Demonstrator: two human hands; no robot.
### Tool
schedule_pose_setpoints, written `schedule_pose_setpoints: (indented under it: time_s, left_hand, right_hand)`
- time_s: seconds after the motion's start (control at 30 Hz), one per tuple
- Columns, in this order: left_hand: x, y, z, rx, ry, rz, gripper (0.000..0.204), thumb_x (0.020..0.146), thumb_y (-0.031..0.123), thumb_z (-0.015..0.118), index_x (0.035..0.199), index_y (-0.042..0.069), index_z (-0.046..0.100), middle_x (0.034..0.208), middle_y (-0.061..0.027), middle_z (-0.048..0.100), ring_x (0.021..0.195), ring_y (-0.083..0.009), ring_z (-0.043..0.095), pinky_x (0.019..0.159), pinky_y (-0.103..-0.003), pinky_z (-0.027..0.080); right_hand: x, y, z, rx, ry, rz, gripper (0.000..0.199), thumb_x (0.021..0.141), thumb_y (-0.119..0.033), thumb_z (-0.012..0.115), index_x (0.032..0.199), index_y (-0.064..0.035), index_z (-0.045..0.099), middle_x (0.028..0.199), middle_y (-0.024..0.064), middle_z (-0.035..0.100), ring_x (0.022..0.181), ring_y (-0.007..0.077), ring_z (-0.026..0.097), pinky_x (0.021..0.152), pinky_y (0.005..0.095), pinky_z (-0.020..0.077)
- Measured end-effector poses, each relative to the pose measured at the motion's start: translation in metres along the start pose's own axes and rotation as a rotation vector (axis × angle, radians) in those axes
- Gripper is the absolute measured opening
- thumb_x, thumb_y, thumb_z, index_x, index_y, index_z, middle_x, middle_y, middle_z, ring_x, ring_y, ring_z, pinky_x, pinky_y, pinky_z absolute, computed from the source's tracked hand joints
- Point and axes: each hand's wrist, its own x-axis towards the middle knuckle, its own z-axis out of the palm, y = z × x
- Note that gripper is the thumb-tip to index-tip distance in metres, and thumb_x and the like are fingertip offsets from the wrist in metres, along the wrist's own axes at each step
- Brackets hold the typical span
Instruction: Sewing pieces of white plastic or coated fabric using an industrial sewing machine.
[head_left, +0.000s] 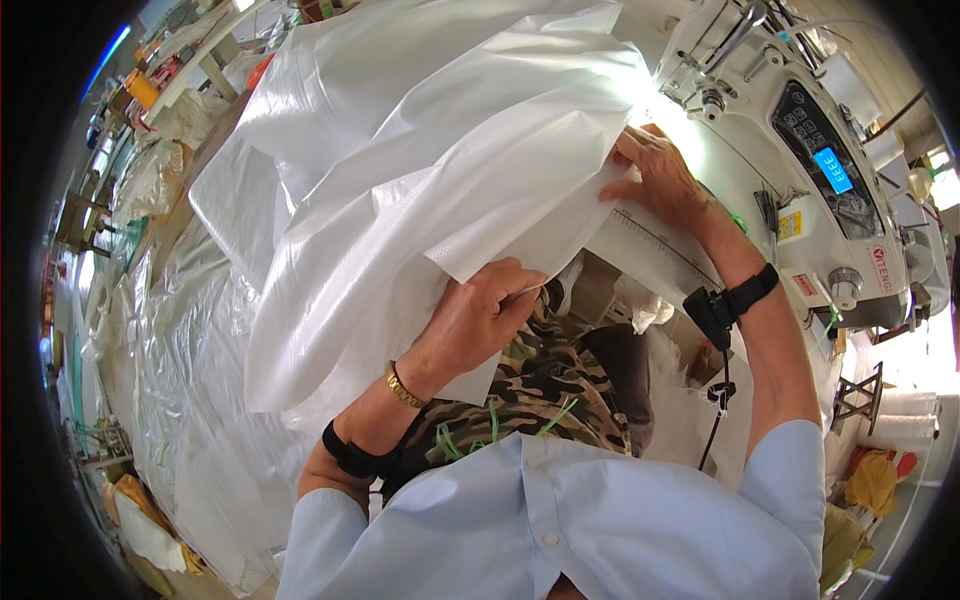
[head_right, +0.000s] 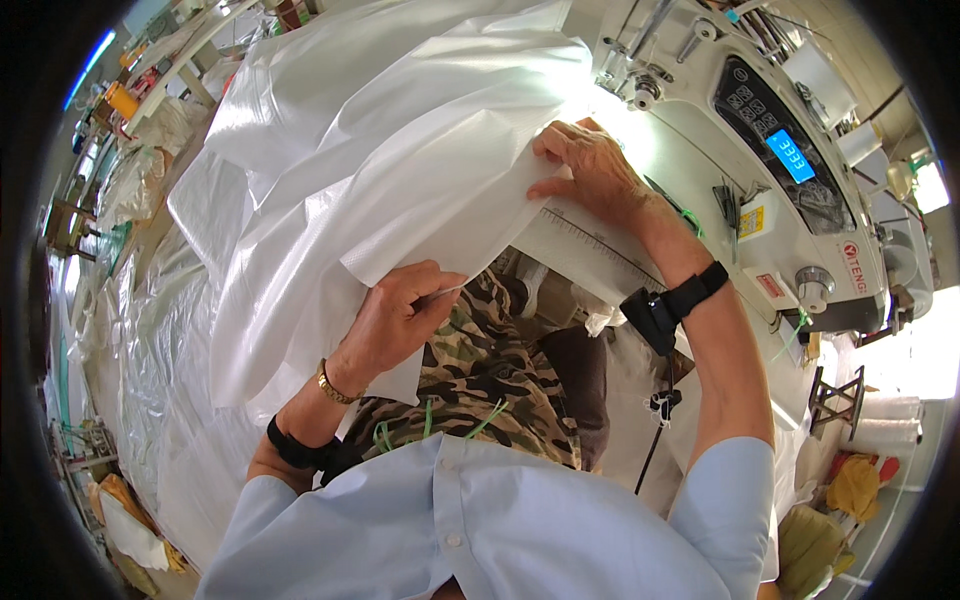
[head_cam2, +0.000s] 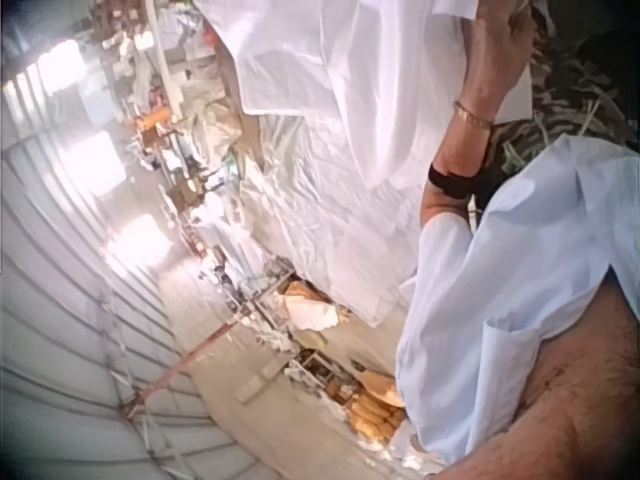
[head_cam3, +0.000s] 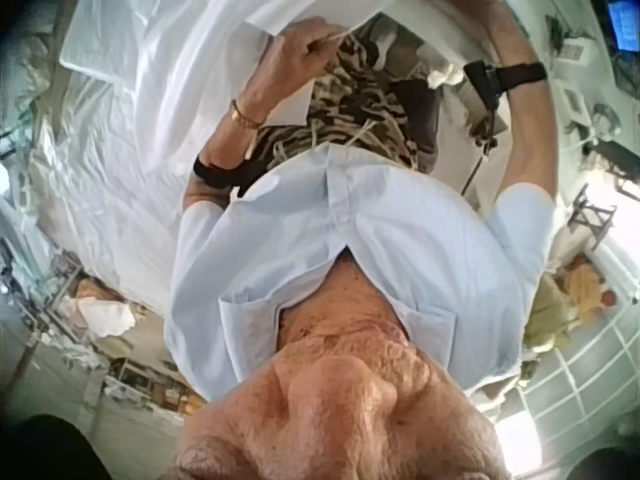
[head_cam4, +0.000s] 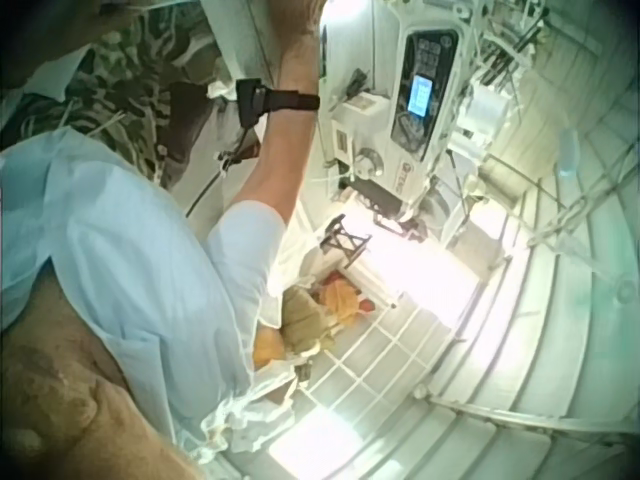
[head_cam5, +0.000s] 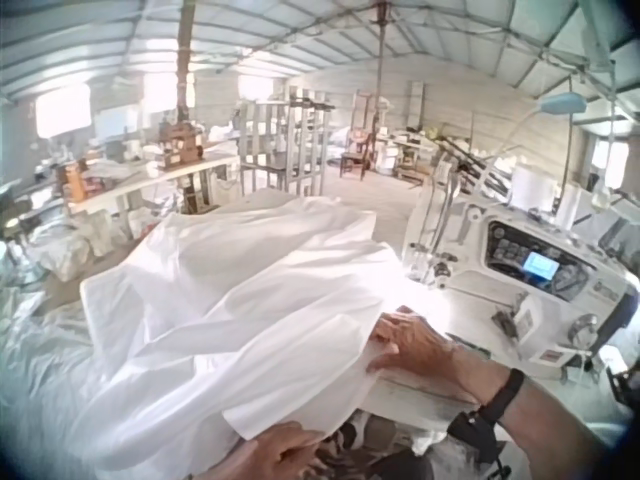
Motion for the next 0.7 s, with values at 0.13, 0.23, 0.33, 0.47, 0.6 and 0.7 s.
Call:
schedule_pose_setpoints:
  time_s: [0.13, 0.23, 0.33, 0.47, 0.6, 0.7]
  left_hand:
    - [0.002, 0.002, 0.007, 0.105, -0.023, 0.231, 0.018, 0.083, -0.004, 0.061, 0.100, -0.003, 0.065, 0.074, -0.0102, 0.053, 0.060, -0.0241, 0.053, 0.057, -0.034, 0.043]
    - [0.003, 0.004, 0.016, 0.406, -0.141, 0.360, 0.023, 0.076, 0.001, 0.062, 0.099, -0.001, 0.059, 0.077, -0.0127, 0.050, 0.066, -0.0322, 0.057, 0.060, -0.041, 0.047]
    - [0.009, 0.004, 0.020, 0.432, -0.166, 0.391, 0.018, 0.076, 0.003, 0.063, 0.093, -0.001, 0.059, 0.076, -0.0124, 0.050, 0.066, -0.0314, 0.057, 0.060, -0.040, 0.047]
    - [0.018, 0.003, 0.018, 0.485, -0.204, 0.459, 0.012, 0.074, 0.002, 0.062, 0.083, 0.000, 0.055, 0.073, -0.0120, 0.048, 0.064, -0.0305, 0.057, 0.057, -0.041, 0.046]
    - [0.035, 0.003, 0.015, 0.530, -0.200, 0.517, 0.010, 0.074, 0.001, 0.060, 0.077, 0.001, 0.051, 0.070, -0.0122, 0.046, 0.062, -0.0301, 0.056, 0.056, -0.041, 0.046]
    - [0.051, 0.003, 0.015, 0.562, -0.177, 0.518, 0.012, 0.074, 0.001, 0.060, 0.073, 0.002, 0.048, 0.068, -0.0126, 0.046, 0.062, -0.0300, 0.056, 0.056, -0.041, 0.046]
  right_hand:
    - [-0.004, 0.005, 0.006, -0.135, 0.209, 0.139, 0.042, 0.078, -0.041, 0.073, 0.096, -0.0072, 0.055, 0.093, 0.0081, 0.058, 0.093, 0.0271, 0.057, 0.085, 0.0385, 0.0421]
    - [-0.015, -0.005, 0.013, -0.238, 0.207, 0.261, 0.046, 0.083, -0.043, 0.069, 0.099, -0.0018, 0.059, 0.099, 0.0126, 0.060, 0.100, 0.0292, 0.057, 0.089, 0.0392, 0.0429]
    - [-0.029, -0.018, 0.018, -0.233, 0.082, 0.456, 0.050, 0.087, -0.045, 0.064, 0.102, 0.0031, 0.062, 0.103, 0.0166, 0.061, 0.104, 0.0298, 0.056, 0.091, 0.0407, 0.0433]
    - [-0.036, -0.027, 0.022, -0.207, 0.133, 0.480, 0.053, 0.086, -0.044, 0.064, 0.112, 0.0017, 0.062, 0.118, 0.0143, 0.059, 0.114, 0.0295, 0.053, 0.100, 0.0408, 0.0388]
    - [-0.034, -0.025, 0.022, -0.216, 0.237, 0.371, 0.061, 0.088, -0.050, 0.061, 0.115, 0.0046, 0.062, 0.117, 0.0182, 0.061, 0.113, 0.0296, 0.055, 0.099, 0.0428, 0.0383]
    - [-0.032, -0.023, 0.018, -0.144, 0.082, 0.406, 0.074, 0.087, -0.057, 0.057, 0.121, 0.0091, 0.057, 0.135, 0.0262, 0.051, 0.125, 0.0355, 0.049, 0.105, 0.0456, 0.0345]
